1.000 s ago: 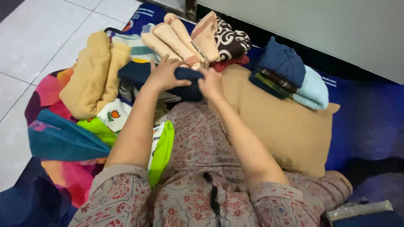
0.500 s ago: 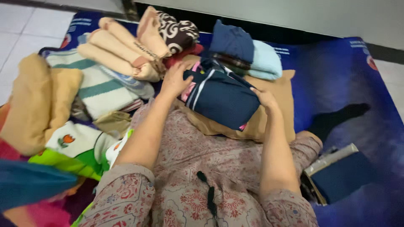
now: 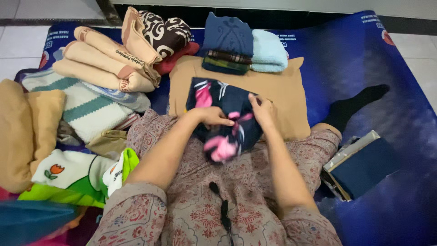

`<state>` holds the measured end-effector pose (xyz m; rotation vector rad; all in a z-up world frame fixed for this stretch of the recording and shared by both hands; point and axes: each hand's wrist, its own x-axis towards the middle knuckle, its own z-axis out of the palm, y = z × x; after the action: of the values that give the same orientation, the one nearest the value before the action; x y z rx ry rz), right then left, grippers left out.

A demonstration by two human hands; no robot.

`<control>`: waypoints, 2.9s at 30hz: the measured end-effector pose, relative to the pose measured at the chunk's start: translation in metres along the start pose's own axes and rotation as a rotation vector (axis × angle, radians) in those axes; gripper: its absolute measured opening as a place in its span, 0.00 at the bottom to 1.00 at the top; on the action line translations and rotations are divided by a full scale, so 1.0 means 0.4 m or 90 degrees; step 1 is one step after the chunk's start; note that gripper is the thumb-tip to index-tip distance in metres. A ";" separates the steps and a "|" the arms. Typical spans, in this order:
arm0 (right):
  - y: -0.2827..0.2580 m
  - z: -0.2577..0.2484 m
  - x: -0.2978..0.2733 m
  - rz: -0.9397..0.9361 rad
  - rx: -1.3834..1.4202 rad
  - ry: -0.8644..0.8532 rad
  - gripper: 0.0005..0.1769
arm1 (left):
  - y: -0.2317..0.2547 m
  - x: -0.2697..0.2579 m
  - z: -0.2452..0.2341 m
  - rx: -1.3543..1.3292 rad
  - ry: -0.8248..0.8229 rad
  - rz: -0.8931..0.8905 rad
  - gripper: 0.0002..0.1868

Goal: The person sits on the floor and folds several pieces of bedding, including a plaid sheet, a blue sheet, a patterned sheet, and a peach-colored sheet. They smooth and fold each item by hand, stacking them neatly on a cardboard sheet.

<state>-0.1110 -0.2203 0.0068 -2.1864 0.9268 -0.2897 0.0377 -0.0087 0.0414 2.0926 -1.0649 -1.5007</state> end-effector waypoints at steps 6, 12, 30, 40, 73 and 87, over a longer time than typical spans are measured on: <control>0.081 -0.058 -0.026 -0.083 -0.143 0.051 0.60 | 0.006 -0.073 -0.008 0.206 0.637 0.038 0.43; 0.231 -0.059 -0.025 0.046 -0.099 0.048 0.55 | -0.099 -0.004 -0.043 -0.056 0.693 -0.071 0.48; 0.457 -0.168 -0.117 0.069 -0.169 -0.444 0.23 | -0.281 0.188 -0.080 -0.128 0.807 0.045 0.21; 0.016 -0.413 0.206 -0.004 -0.425 -0.070 0.27 | -0.264 0.099 -0.195 -0.191 0.929 0.129 0.26; 0.025 -0.211 -0.174 -0.382 -0.309 -0.010 0.57 | -0.227 -0.058 -0.100 0.146 0.607 0.094 0.19; 0.017 -0.093 0.040 -0.349 -0.185 -0.130 0.44 | -0.250 -0.025 -0.105 -0.122 0.856 0.050 0.30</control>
<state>-0.1202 -0.2547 0.0273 -2.6568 0.2513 -0.1878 0.1113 0.0584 -0.0022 2.1573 -0.4011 0.0497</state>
